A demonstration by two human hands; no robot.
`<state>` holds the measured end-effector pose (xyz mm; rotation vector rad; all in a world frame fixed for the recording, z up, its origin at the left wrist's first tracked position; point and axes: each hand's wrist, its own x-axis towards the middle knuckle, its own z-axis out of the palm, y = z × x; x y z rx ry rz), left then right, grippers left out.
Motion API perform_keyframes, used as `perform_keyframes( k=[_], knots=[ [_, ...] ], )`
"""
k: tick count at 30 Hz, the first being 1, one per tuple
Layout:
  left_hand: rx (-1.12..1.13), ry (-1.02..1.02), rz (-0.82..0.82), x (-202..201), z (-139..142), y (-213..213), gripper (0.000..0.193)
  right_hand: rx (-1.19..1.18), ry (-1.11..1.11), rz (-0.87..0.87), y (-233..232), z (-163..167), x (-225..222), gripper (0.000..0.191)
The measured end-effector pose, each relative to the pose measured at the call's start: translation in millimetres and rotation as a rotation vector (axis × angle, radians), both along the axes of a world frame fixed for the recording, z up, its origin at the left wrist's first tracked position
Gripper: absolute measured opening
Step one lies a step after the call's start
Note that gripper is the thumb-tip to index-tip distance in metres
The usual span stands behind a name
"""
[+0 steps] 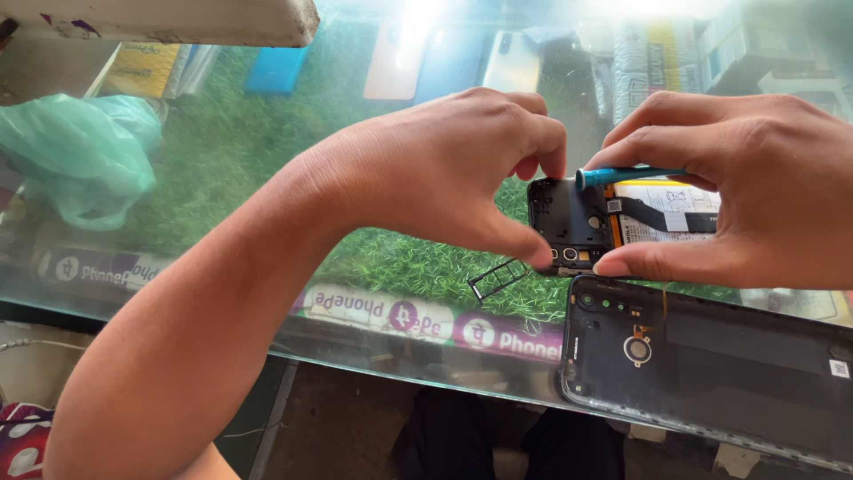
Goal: The person removes the back cover of a blue smartphone, exposes the internal components, and uses a small blue tool to manipulate internal parts near the battery and camera module. The person continues to adjust internal components while the phone remains open.
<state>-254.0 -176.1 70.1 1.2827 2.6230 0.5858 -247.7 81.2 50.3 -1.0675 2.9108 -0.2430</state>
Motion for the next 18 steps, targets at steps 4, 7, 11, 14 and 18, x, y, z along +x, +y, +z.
perform_keyframes(
  k=[4, 7, 11, 14, 18],
  knots=[
    [0.051, 0.012, -0.025, 0.3, -0.5, -1.5, 0.044, 0.010, -0.023, -0.020, -0.3, -1.7, -2.0, 0.078],
    [0.040, 0.008, -0.011, -0.2, -1.6, -0.9, 0.040, -0.015, 0.002, 0.030, 2.9, -6.6, -5.0, 0.076],
    [0.030, 0.007, 0.001, -1.2, -3.1, -0.5, 0.040, 0.001, 0.040, 0.105, 8.8, -10.8, -9.1, 0.076],
    [0.033, 0.013, -0.011, -2.5, -3.0, -1.0, 0.039, -0.011, 0.200, 0.273, 11.5, -13.8, -10.4, 0.071],
    [0.061, 0.020, -0.039, -2.8, -4.2, -2.0, 0.039, 0.013, 0.359, 0.444, 15.4, -16.9, -11.1, 0.064]
  ],
)
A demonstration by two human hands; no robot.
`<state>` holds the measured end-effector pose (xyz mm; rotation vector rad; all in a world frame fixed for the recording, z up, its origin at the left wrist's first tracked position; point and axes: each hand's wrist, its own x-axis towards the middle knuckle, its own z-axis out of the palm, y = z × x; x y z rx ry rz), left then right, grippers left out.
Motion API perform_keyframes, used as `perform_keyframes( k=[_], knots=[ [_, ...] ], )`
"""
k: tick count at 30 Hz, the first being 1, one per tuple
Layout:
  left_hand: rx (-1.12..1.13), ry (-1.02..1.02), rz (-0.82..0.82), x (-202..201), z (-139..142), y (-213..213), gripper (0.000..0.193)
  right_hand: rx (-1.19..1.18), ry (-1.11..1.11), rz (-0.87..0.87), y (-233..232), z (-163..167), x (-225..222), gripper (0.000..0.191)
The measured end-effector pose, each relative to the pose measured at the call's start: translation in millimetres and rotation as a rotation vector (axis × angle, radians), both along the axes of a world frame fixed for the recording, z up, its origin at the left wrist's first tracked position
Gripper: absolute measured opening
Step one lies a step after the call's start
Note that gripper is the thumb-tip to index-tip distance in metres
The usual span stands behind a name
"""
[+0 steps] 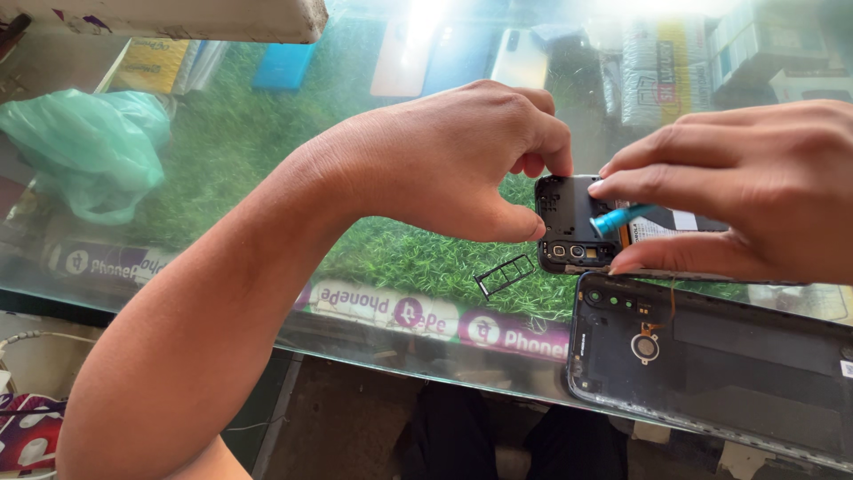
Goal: The person removes the back cover of a blue smartphone, exposes the internal components, and uses a small blue tool to manipulate internal parts near the battery and camera module. The person continues to adjust internal components while the phone remains open.
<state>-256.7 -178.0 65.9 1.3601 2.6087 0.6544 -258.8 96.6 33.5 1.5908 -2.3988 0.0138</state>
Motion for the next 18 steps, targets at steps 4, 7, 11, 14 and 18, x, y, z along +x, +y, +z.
perform_keyframes(
  k=[4, 7, 11, 14, 18],
  knots=[
    [-0.001, -0.004, 0.004, -0.5, -0.3, 0.0, 0.039, -0.006, 0.099, 0.119, 2.1, -0.3, -1.1, 0.059],
    [0.001, -0.001, 0.000, -0.2, -0.3, -0.1, 0.039, 0.013, 0.147, 0.162, 2.5, 0.6, 0.0, 0.060],
    [-0.006, 0.002, 0.003, 0.1, 0.9, -1.0, 0.040, 0.063, 0.218, 0.162, 1.1, 0.6, 6.4, 0.064],
    [0.021, -0.015, -0.026, 1.2, 2.6, -3.7, 0.050, 0.078, 0.257, 0.176, -0.1, 1.3, 8.2, 0.065],
    [0.032, -0.002, -0.054, 0.4, 2.6, -2.7, 0.062, 0.105, 0.286, 0.194, 1.2, -0.4, 8.5, 0.064]
  ],
)
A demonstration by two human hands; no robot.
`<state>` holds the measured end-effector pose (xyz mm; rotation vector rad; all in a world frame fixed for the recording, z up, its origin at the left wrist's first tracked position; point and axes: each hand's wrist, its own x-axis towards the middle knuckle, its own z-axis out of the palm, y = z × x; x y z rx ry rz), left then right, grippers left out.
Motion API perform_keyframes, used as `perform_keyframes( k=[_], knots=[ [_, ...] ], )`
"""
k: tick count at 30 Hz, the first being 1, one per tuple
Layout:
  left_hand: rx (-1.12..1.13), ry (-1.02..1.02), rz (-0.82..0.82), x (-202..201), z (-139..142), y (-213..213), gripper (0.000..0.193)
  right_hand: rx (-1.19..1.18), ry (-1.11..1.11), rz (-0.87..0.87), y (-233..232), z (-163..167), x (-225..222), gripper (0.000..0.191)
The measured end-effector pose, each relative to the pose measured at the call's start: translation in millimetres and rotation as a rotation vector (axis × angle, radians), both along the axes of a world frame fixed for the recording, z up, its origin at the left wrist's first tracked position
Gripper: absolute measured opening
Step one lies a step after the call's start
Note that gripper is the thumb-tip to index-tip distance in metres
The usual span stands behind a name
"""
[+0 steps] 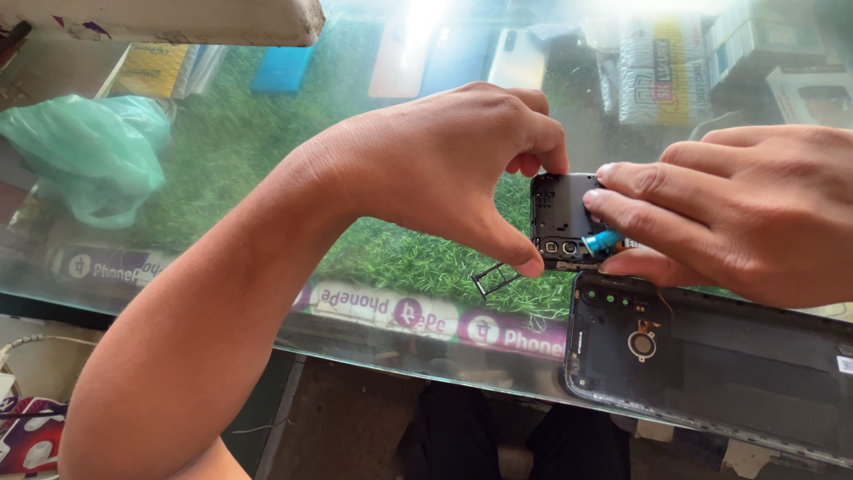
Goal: The person removes the back cover of a blue smartphone, exposes the internal components, and uses a small blue tool to manipulate internal parts near the battery and camera module. The person continues to adjust internal components while the phone remains open.
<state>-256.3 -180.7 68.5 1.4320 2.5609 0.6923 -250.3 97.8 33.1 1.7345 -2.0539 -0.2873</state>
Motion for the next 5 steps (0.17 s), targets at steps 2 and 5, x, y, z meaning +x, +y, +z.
perform_keyframes(
  k=[2, 5],
  knots=[
    [-0.008, 0.007, 0.020, -0.3, -1.2, 1.7, 0.061, 0.009, 0.016, 0.015, 2.0, -3.0, -0.2, 0.059],
    [-0.006, 0.003, 0.020, -1.0, -1.5, 3.1, 0.060, 0.023, -0.011, 0.039, 11.0, -4.8, -1.4, 0.056]
  ],
)
